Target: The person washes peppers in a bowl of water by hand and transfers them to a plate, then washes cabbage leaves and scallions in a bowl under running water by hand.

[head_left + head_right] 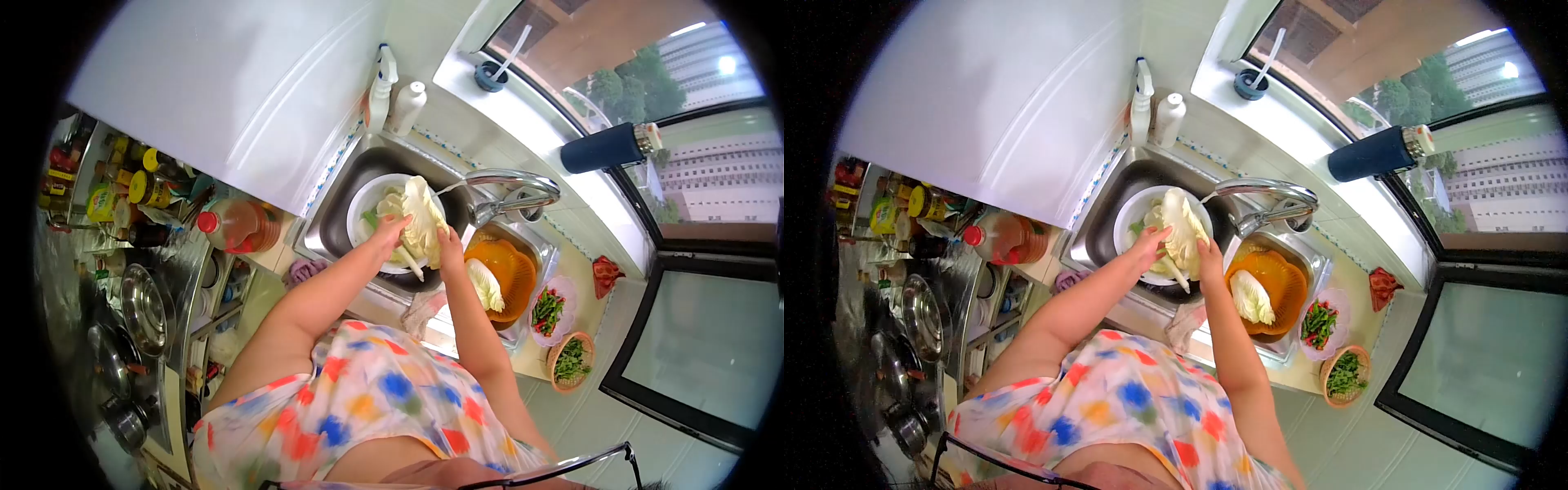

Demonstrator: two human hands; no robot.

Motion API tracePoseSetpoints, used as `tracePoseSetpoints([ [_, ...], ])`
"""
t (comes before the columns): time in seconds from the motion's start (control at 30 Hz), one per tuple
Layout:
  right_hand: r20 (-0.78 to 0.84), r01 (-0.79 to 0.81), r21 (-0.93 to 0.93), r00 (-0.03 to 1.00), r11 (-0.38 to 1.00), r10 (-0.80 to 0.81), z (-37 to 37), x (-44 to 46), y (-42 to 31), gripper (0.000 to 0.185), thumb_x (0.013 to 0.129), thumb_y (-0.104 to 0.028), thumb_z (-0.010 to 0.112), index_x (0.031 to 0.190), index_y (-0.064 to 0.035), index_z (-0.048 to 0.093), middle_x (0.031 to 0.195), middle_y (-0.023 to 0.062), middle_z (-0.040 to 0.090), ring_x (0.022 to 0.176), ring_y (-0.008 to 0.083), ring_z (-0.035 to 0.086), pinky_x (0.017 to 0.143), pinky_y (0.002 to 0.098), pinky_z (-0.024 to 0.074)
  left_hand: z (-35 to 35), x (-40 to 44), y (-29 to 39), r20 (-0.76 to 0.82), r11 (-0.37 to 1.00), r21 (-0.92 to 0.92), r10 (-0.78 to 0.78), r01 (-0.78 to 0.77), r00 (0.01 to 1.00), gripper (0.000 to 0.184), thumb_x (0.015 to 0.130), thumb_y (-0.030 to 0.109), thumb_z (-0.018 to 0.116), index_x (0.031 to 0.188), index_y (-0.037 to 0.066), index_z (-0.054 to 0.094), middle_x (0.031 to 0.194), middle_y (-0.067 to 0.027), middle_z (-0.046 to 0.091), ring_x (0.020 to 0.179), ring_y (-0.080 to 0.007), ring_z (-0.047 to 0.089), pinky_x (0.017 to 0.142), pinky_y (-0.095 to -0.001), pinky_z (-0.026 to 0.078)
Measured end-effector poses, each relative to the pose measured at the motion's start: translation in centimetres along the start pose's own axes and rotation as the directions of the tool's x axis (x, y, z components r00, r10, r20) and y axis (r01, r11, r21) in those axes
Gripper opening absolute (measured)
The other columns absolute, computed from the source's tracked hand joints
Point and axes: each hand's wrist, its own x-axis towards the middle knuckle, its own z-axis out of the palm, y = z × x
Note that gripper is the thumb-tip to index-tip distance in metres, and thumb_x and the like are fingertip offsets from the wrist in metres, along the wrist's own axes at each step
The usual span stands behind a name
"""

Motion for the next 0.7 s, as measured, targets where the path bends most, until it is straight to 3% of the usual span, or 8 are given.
tracePoseSetpoints([
  [0.03, 0.015, -0.051, 0.145, 0.999, 0.988, 0.049, 0.1, -0.6, -0.7, 0.033, 0.093, -0.017, 0.047, 0.120, 0.0007, 0.049, 0.110, 0.0079, 0.059, 0.095, 0.0178, 0.058, 0.083, 0.0294, 0.0453, 0.7, -0.8, 0.6, -0.003, 0.998, -0.058, -0.025, 0.025, 1.000, 0.046, 0.082, 0.030, 0.066, 0.118, 0.009, 0.044, 0.114, -0.0068, 0.052, 0.101, -0.0207, 0.054, 0.084, -0.0386, 0.043],
  [0.07, 0.060, -0.093, 0.233, 0.995, 0.968, 0.081, 0.1, -1.1, -1.4, 0.032, 0.093, -0.017, 0.048, 0.120, 0.0003, 0.048, 0.107, 0.0087, 0.060, 0.095, 0.0179, 0.059, 0.082, 0.0294, 0.0465, -0.1, 1.3, -0.3, 0.254, 0.978, -0.210, 0.039, 0.016, 0.966, 0.043, 0.085, 0.025, 0.062, 0.120, 0.008, 0.044, 0.110, -0.0082, 0.054, 0.101, -0.0226, 0.056, 0.083, -0.0399, 0.047],
  [0.17, 0.114, -0.218, 0.221, 0.974, 0.951, 0.197, 0.3, -2.6, -3.2, 0.032, 0.092, -0.019, 0.049, 0.118, -0.0006, 0.049, 0.106, 0.0085, 0.060, 0.094, 0.0180, 0.059, 0.081, 0.0302, 0.0472, 1.5, -1.1, 2.4, 0.415, 0.960, -0.272, 0.183, -0.070, 0.891, 0.038, 0.088, 0.020, 0.058, 0.121, 0.009, 0.043, 0.107, -0.0081, 0.056, 0.097, -0.0236, 0.059, 0.081, -0.0393, 0.049],
  [0.3, 0.201, -0.219, 0.127, 0.961, 0.967, 0.191, -0.5, -2.6, -4.0, 0.039, 0.090, -0.024, 0.055, 0.120, -0.0014, 0.049, 0.108, 0.0078, 0.060, 0.095, 0.0178, 0.059, 0.082, 0.0299, 0.0463, 2.6, 0.2, 3.9, 0.366, 0.981, -0.083, 0.194, -0.176, 0.910, 0.030, 0.090, 0.017, 0.054, 0.117, 0.008, 0.047, 0.107, -0.0088, 0.058, 0.097, -0.0245, 0.060, 0.081, -0.0422, 0.051],
  [0.33, 0.189, -0.166, 0.037, 0.970, 0.985, 0.156, -0.5, -2.5, -4.5, 0.040, 0.089, -0.026, 0.055, 0.121, -0.0023, 0.049, 0.109, 0.0068, 0.059, 0.096, 0.0165, 0.058, 0.084, 0.0290, 0.0446, 3.0, 0.3, 4.2, 0.295, 0.983, -0.054, 0.183, -0.175, 0.938, 0.027, 0.090, 0.015, 0.053, 0.115, 0.007, 0.049, 0.103, -0.0089, 0.059, 0.094, -0.0240, 0.060, 0.080, -0.0428, 0.051],
  [0.43, 0.052, 0.024, -0.089, 0.998, 0.996, -0.019, 0.2, -1.6, -5.5, 0.039, 0.090, -0.027, 0.055, 0.119, -0.0032, 0.051, 0.107, 0.0059, 0.059, 0.095, 0.0146, 0.056, 0.085, 0.0283, 0.0433, 3.2, 0.6, 4.9, 0.387, 0.980, -0.076, 0.199, -0.184, 0.900, 0.027, 0.089, 0.012, 0.052, 0.115, 0.008, 0.049, 0.101, -0.0087, 0.059, 0.091, -0.0238, 0.061, 0.078, -0.0425, 0.052],
  [0.57, 0.162, 0.062, -0.019, 0.985, 0.998, -0.058, 0.0, 0.2, -6.1, 0.037, 0.092, -0.027, 0.050, 0.119, -0.0027, 0.049, 0.105, 0.0064, 0.059, 0.095, 0.0155, 0.056, 0.082, 0.0303, 0.0446, 3.3, 0.6, 5.4, 0.390, 0.965, -0.063, 0.258, -0.254, 0.884, 0.028, 0.088, 0.009, 0.051, 0.115, 0.009, 0.048, 0.103, -0.0093, 0.059, 0.092, -0.0245, 0.061, 0.077, -0.0427, 0.053],
  [0.7, 0.171, -0.019, 0.280, 0.985, 0.960, -0.030, 0.1, 0.8, -6.6, 0.035, 0.094, -0.027, 0.042, 0.116, -0.0021, 0.052, 0.107, 0.0085, 0.059, 0.097, 0.0185, 0.057, 0.084, 0.0321, 0.0449, 3.3, -1.6, 7.1, 0.344, 0.959, 0.011, 0.264, -0.285, 0.901, 0.030, 0.087, 0.008, 0.053, 0.116, 0.011, 0.048, 0.106, -0.0095, 0.059, 0.093, -0.0248, 0.061, 0.078, -0.0418, 0.052],
])
